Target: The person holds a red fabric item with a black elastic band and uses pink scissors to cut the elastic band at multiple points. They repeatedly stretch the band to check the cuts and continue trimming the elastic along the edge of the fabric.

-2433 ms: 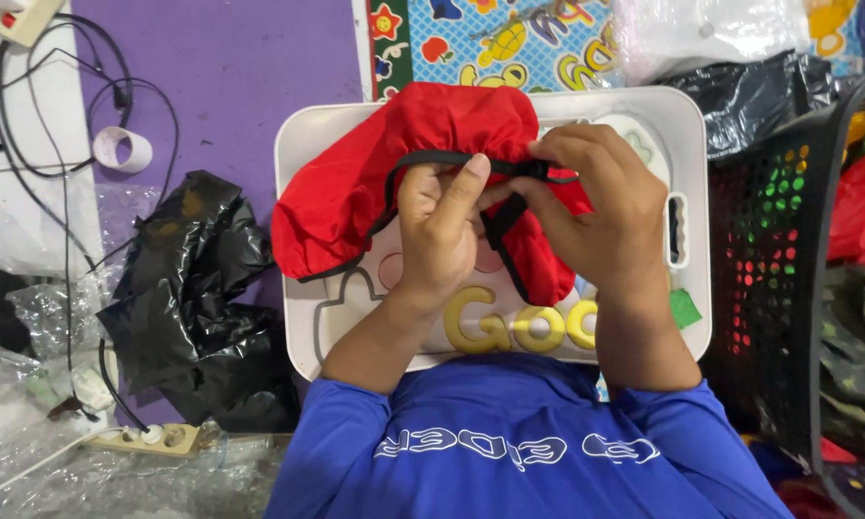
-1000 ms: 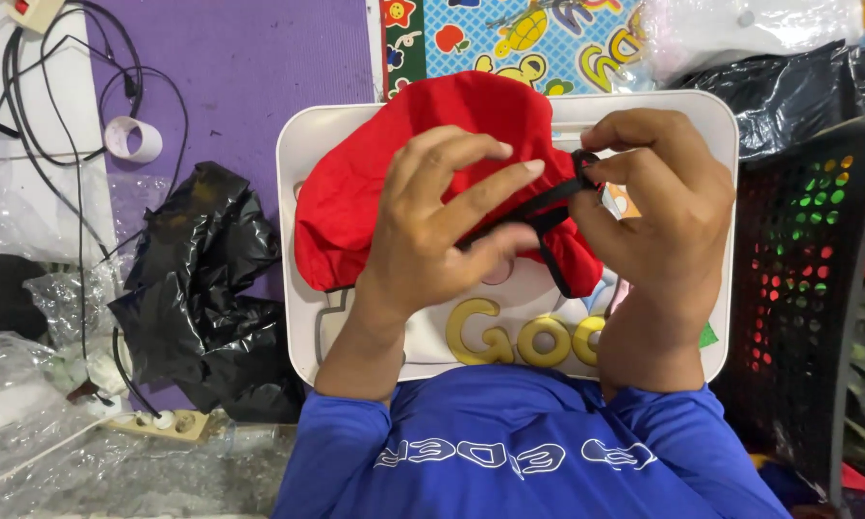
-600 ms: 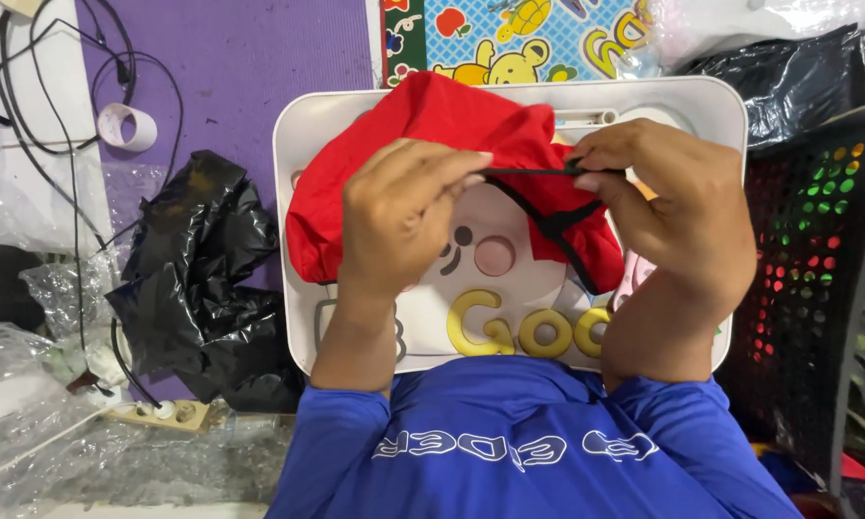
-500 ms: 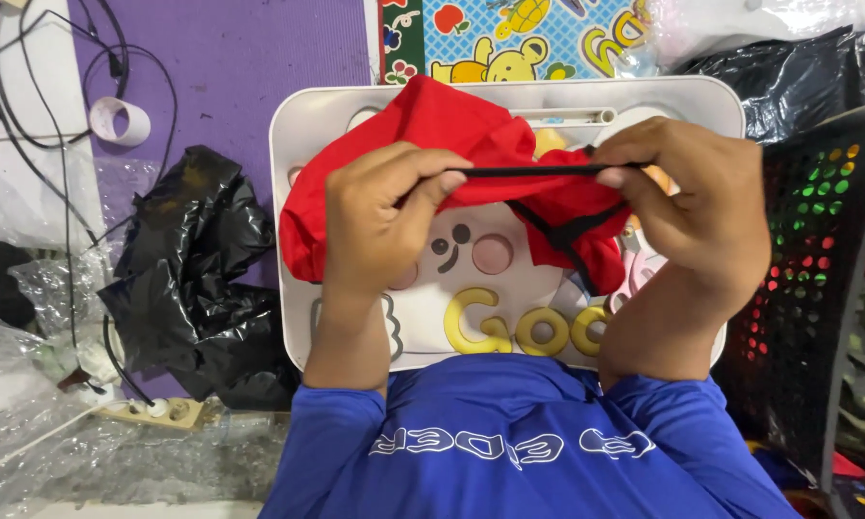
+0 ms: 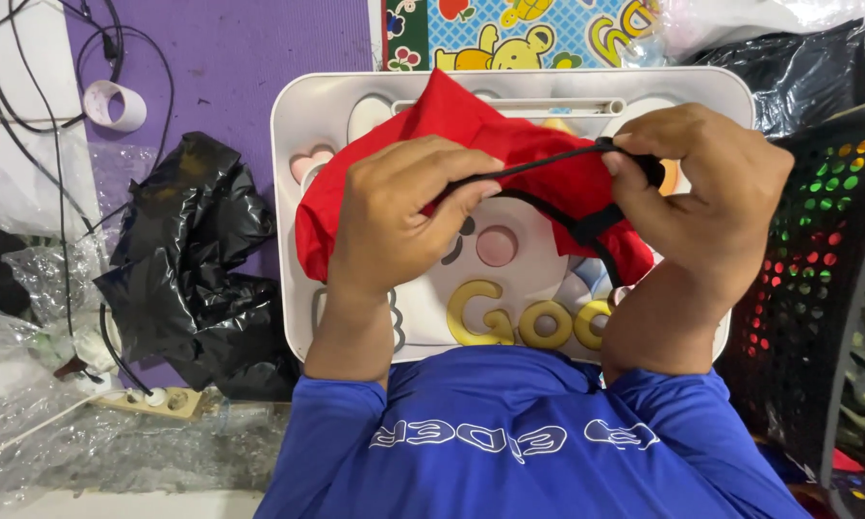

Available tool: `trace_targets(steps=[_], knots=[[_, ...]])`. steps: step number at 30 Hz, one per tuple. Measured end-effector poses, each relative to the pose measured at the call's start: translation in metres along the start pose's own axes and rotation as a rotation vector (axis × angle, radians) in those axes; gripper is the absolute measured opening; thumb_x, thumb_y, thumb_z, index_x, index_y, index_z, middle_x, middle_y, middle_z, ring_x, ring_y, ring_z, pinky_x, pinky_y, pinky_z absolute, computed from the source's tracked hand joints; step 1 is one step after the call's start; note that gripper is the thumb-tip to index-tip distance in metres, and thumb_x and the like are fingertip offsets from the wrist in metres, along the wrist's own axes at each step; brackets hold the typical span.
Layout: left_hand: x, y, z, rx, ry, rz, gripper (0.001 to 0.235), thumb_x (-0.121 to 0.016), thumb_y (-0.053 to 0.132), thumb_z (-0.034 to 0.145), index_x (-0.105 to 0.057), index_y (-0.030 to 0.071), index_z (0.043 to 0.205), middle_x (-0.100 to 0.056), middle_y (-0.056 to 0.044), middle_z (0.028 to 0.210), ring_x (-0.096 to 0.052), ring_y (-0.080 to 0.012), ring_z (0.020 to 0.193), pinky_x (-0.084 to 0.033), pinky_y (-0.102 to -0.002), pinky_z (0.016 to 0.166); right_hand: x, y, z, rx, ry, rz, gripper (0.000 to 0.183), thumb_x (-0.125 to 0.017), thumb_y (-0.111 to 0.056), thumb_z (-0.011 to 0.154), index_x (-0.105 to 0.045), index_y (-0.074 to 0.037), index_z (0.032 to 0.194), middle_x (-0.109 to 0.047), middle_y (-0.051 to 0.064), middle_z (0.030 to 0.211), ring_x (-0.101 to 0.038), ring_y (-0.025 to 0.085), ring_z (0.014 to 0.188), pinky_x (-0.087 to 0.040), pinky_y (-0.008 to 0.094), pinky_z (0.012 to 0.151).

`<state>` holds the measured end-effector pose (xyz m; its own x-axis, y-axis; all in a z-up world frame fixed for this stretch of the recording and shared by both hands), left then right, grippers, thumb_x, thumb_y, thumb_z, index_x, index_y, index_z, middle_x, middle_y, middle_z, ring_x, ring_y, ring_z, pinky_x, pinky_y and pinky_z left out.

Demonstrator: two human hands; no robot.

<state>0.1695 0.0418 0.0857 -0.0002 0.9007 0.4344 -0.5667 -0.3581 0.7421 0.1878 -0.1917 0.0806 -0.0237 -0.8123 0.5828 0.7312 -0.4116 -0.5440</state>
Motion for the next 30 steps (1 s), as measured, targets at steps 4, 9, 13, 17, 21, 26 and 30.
trace_targets(steps=[4, 9, 13, 17, 21, 26, 30], knots=[[-0.003, 0.009, 0.001, -0.254, 0.072, 0.148, 0.009, -0.076, -0.005, 0.097, -0.072, -0.001, 0.103, -0.073, -0.012, 0.094, -0.070, -0.0294, 0.081, -0.056, -0.039, 0.073, -0.006, -0.013, 0.009, 0.083, -0.033, -0.193, 0.019, -0.083, 0.006, 0.103, -0.065, 0.010, 0.111, -0.067, 0.029, 0.111, -0.067, 0.041, 0.100, -0.053, 0.048, 0.087], [-0.002, 0.018, -0.001, -0.395, 0.163, 0.317, 0.009, -0.069, -0.009, 0.099, -0.071, -0.001, 0.102, -0.070, -0.011, 0.094, -0.069, -0.0296, 0.078, -0.056, -0.039, 0.068, -0.015, -0.021, 0.004, 0.169, 0.080, -0.277, 0.015, -0.082, 0.005, 0.105, -0.071, 0.008, 0.095, -0.067, 0.020, 0.089, -0.059, 0.035, 0.077, -0.043, 0.044, 0.067], [0.008, 0.020, -0.004, -0.476, 0.280, 0.300, 0.007, -0.070, -0.010, 0.096, -0.067, -0.004, 0.092, -0.071, -0.017, 0.101, -0.075, -0.0348, 0.082, -0.066, -0.040, 0.070, -0.006, 0.004, -0.013, 0.351, 0.244, -0.200, 0.022, -0.079, 0.024, 0.090, -0.063, 0.010, 0.084, -0.059, 0.022, 0.078, -0.059, 0.033, 0.065, -0.051, 0.044, 0.055], [0.015, 0.021, -0.009, -0.498, 0.317, 0.337, 0.014, -0.071, -0.014, 0.094, -0.064, -0.005, 0.085, -0.071, -0.018, 0.104, -0.076, -0.0363, 0.087, -0.070, -0.042, 0.071, 0.007, 0.020, -0.031, 0.393, 0.374, -0.135, 0.029, -0.074, 0.033, 0.078, -0.063, 0.008, 0.085, -0.050, 0.019, 0.078, -0.055, 0.033, 0.055, -0.049, 0.046, 0.049], [0.019, 0.024, -0.008, -0.523, 0.362, 0.314, 0.019, -0.066, -0.012, 0.095, -0.060, -0.005, 0.079, -0.071, -0.017, 0.099, -0.076, -0.0370, 0.086, -0.068, -0.041, 0.069, 0.017, 0.016, -0.035, 0.415, 0.430, -0.196, 0.034, -0.064, 0.037, 0.074, -0.062, 0.006, 0.088, -0.047, 0.022, 0.084, -0.046, 0.032, 0.057, -0.050, 0.048, 0.049], [0.020, 0.026, -0.009, -0.552, 0.385, 0.282, 0.019, -0.064, -0.015, 0.094, -0.059, -0.005, 0.079, -0.070, -0.019, 0.093, -0.074, -0.0376, 0.081, -0.066, -0.039, 0.064, 0.028, 0.024, -0.041, 0.443, 0.495, -0.279, 0.037, -0.059, 0.035, 0.068, -0.060, 0.003, 0.086, -0.043, 0.018, 0.075, -0.037, 0.028, 0.057, -0.050, 0.046, 0.046], [0.020, 0.026, -0.011, -0.576, 0.393, 0.288, 0.017, -0.063, -0.012, 0.095, -0.058, -0.005, 0.080, -0.069, -0.019, 0.093, -0.073, -0.0375, 0.079, -0.066, -0.040, 0.062, 0.030, 0.024, -0.041, 0.418, 0.500, -0.277, 0.040, -0.058, 0.035, 0.067, -0.059, 0.002, 0.088, -0.038, 0.018, 0.080, -0.031, 0.027, 0.056, -0.048, 0.048, 0.046]])
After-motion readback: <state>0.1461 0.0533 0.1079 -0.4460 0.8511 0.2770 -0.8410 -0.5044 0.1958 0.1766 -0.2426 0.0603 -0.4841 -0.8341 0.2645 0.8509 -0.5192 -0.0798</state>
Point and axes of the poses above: each hand's wrist, its own z-axis towards the middle knuckle, its own x-axis out of the back of the hand, y = z × x, the point moved 5 cm from there along z, towards the middle knuckle
